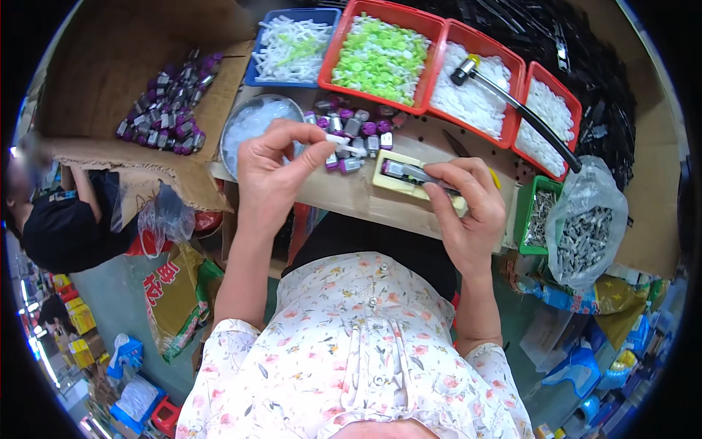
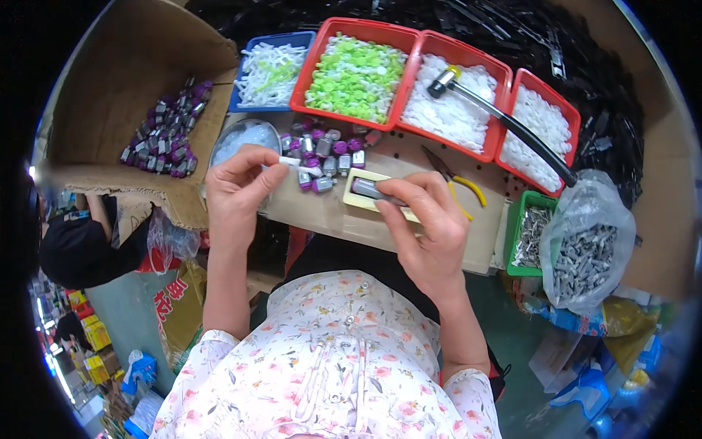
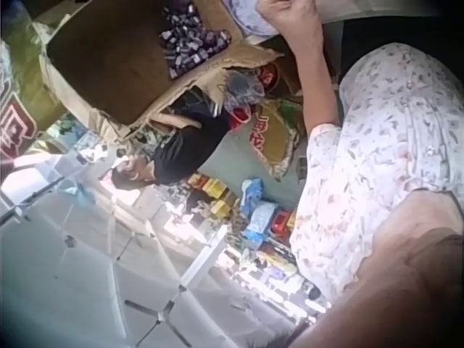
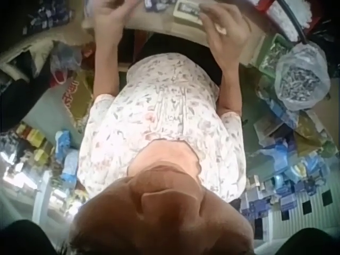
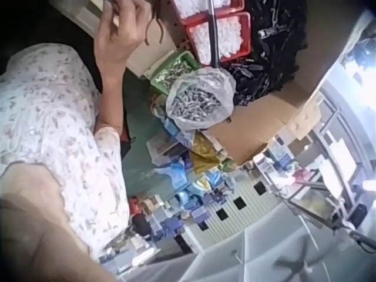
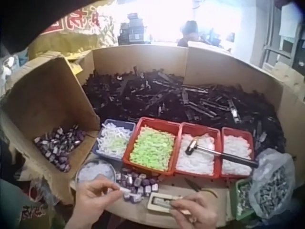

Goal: Assembling small plastic and metal components for toys at a factory assembly station.

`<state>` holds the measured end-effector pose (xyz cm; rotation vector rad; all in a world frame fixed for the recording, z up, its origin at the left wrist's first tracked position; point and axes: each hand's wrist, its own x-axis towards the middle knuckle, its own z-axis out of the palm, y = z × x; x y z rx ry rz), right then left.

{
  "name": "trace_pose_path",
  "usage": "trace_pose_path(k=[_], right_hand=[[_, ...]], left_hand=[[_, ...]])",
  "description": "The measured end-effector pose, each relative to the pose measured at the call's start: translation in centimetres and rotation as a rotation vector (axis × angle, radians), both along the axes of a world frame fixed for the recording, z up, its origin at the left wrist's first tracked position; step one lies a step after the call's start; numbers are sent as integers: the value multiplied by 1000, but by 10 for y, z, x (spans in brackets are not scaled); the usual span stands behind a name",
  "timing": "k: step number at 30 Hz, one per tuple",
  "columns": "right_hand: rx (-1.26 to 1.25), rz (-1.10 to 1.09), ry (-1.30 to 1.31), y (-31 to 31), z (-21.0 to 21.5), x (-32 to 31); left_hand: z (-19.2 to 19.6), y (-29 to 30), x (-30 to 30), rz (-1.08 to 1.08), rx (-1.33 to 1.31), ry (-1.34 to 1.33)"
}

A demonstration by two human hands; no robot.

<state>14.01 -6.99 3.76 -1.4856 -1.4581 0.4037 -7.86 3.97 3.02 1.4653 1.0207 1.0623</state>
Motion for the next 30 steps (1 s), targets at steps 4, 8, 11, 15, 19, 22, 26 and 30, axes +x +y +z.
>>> trace_pose_path(k=[4,8,11,15,19,22,26,30], right_hand=[[20,12,37,-6,-3,6],[74,-19,46,-12,-9,15],[85,-30,78,-16,-11,21],[77,-32,85,-18,-13,23],[91,-44,13,-18,-11,22],[162,-43,-163,-17,-13,22],[236,-1,-271,-14,-18,22],[122,-15,-16,-15,-12,23]], left_hand=[[-7,-13,29,-85,-194,-190],[-8,-18,45,-146,-274,-213],[-12,-20,51,-172,-280,-218],[-13,-23,57,-188,-330,-236],[-16,-24,58,-205,-393,-288],[-16,-24,56,-224,-503,-317],[-17,-27,58,-251,-547,-369],[-22,-28,58,-247,-511,-339]])
